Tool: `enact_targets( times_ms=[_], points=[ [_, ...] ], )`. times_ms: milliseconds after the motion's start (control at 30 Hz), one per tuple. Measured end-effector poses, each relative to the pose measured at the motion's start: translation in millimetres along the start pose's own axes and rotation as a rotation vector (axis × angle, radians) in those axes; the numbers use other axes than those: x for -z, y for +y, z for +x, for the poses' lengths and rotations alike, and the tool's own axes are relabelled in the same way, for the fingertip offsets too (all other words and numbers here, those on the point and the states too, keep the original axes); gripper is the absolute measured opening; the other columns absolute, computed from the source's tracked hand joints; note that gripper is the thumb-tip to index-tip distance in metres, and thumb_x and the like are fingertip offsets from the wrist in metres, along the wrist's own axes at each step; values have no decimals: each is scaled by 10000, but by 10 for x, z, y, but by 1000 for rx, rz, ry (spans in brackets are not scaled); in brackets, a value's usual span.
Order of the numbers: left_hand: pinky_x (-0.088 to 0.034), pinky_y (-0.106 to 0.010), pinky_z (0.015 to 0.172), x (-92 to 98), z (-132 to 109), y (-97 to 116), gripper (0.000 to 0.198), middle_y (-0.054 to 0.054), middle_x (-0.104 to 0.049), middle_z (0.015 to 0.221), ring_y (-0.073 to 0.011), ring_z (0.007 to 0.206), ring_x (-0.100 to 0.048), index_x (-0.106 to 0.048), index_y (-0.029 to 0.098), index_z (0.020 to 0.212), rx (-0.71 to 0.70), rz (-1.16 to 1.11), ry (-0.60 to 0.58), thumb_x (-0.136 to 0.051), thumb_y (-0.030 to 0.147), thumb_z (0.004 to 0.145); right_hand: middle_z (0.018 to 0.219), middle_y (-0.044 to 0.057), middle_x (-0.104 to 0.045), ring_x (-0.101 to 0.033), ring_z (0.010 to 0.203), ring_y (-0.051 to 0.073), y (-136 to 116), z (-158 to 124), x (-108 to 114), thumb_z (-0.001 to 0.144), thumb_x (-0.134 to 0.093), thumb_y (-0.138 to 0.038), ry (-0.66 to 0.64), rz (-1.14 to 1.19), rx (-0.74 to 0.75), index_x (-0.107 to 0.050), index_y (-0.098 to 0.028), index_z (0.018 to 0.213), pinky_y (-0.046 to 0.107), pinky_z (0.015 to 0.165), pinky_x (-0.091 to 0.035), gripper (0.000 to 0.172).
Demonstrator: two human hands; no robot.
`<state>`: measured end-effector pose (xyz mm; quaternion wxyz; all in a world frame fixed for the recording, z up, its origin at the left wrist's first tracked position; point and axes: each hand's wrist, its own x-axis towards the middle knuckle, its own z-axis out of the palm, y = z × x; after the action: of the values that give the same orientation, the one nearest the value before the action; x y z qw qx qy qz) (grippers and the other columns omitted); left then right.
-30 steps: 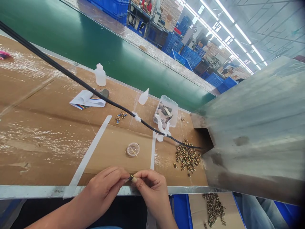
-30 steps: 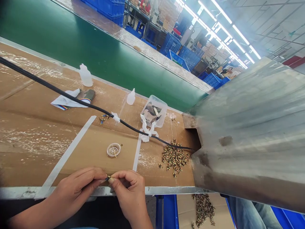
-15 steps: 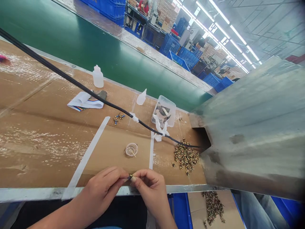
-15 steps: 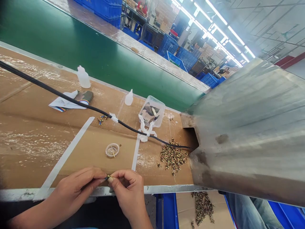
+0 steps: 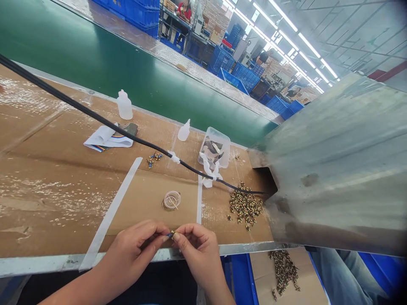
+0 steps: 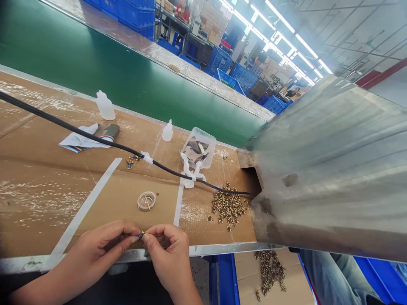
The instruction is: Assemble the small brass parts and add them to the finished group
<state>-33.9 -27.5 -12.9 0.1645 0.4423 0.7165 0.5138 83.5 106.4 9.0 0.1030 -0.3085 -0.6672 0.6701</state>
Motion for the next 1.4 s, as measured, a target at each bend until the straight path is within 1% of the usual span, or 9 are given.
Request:
enact_targets(
  times_ms=[367, 533, 767, 867, 967, 1033, 1133, 1233, 1400],
  points=[
    [-484, -182, 635, -13, -32, -40, 163, 19, -679, 783, -116, 708, -645, -637, 226, 884, 13, -25, -42, -495, 274, 949, 618, 26, -636, -486, 552, 103, -14, 16, -7, 764, -713, -338, -2, -1, 1, -715, -115, 731, 214, 529, -358, 226],
    [-478, -188, 655, -21, -42, -61, 173, 16, -680, 798, -121, 729, -643, -639, 229, 893, 53, -38, -70, -481, 270, 949, 625, 26, -635, -486, 556, 102, 21, 19, 7, 772, -709, -331, -13, -15, 5, -721, -114, 733, 212, 528, -356, 221],
    [-490, -205, 657, -7, -29, -43, 177, 4, -708, 796, -145, 729, -662, -680, 237, 867, 116, -66, -49, -524, 310, 911, 642, 22, -644, -490, 563, 94, 37, 19, 11, 781, -727, -357, -20, 38, -13, -715, -124, 757, 201, 532, -359, 234],
    [-507, -238, 673, 5, -4, -25, 190, -13, -721, 797, -178, 737, -673, -705, 242, 856, 233, -161, -56, -567, 370, 877, 656, 20, -654, -518, 574, 92, 27, 17, 11, 778, -743, -387, -30, 92, -15, -712, -134, 779, 191, 541, -377, 255],
    [-524, -264, 675, 27, 28, 10, 251, -29, -718, 809, -203, 764, -672, -693, 227, 885, 459, -472, -103, -632, 464, 830, 707, 31, -684, -585, 620, 107, 33, 10, 6, 787, -743, -433, -32, 153, -9, -722, -149, 849, 190, 575, -426, 292],
    [-512, -241, 646, 52, 45, 48, 312, -17, -702, 764, -180, 728, -646, -671, 216, 900, 611, -688, -108, -698, 503, 780, 733, 35, -695, -613, 640, 113, 50, 4, -3, 798, -732, -456, -5, 173, 4, -724, -157, 886, 197, 602, -454, 311],
    [-474, -184, 620, 97, 59, 116, 350, 8, -672, 687, -123, 660, -584, -655, 206, 884, 778, -895, -87, -782, 489, 722, 738, 41, -698, -616, 625, 113, 78, -8, -23, 806, -722, -474, 24, 154, 10, -723, -156, 893, 201, 598, -463, 330],
    [-474, -167, 618, 131, 68, 176, 325, 6, -657, 714, -105, 665, -561, -671, 188, 855, 862, -1031, -92, -812, 445, 714, 733, 55, -700, -614, 621, 123, 89, -14, -39, 803, -716, -493, 20, 121, -2, -721, -146, 891, 209, 584, -459, 358],
    [-491, -167, 609, 136, 88, 222, 311, -14, -638, 728, -99, 647, -539, -684, 158, 745, 873, -1104, -87, -806, 444, 728, 747, 59, -695, -617, 639, 133, 78, -12, -44, 804, -700, -516, 22, 114, -18, -716, -142, 885, 221, 597, -459, 383]
  ],
)
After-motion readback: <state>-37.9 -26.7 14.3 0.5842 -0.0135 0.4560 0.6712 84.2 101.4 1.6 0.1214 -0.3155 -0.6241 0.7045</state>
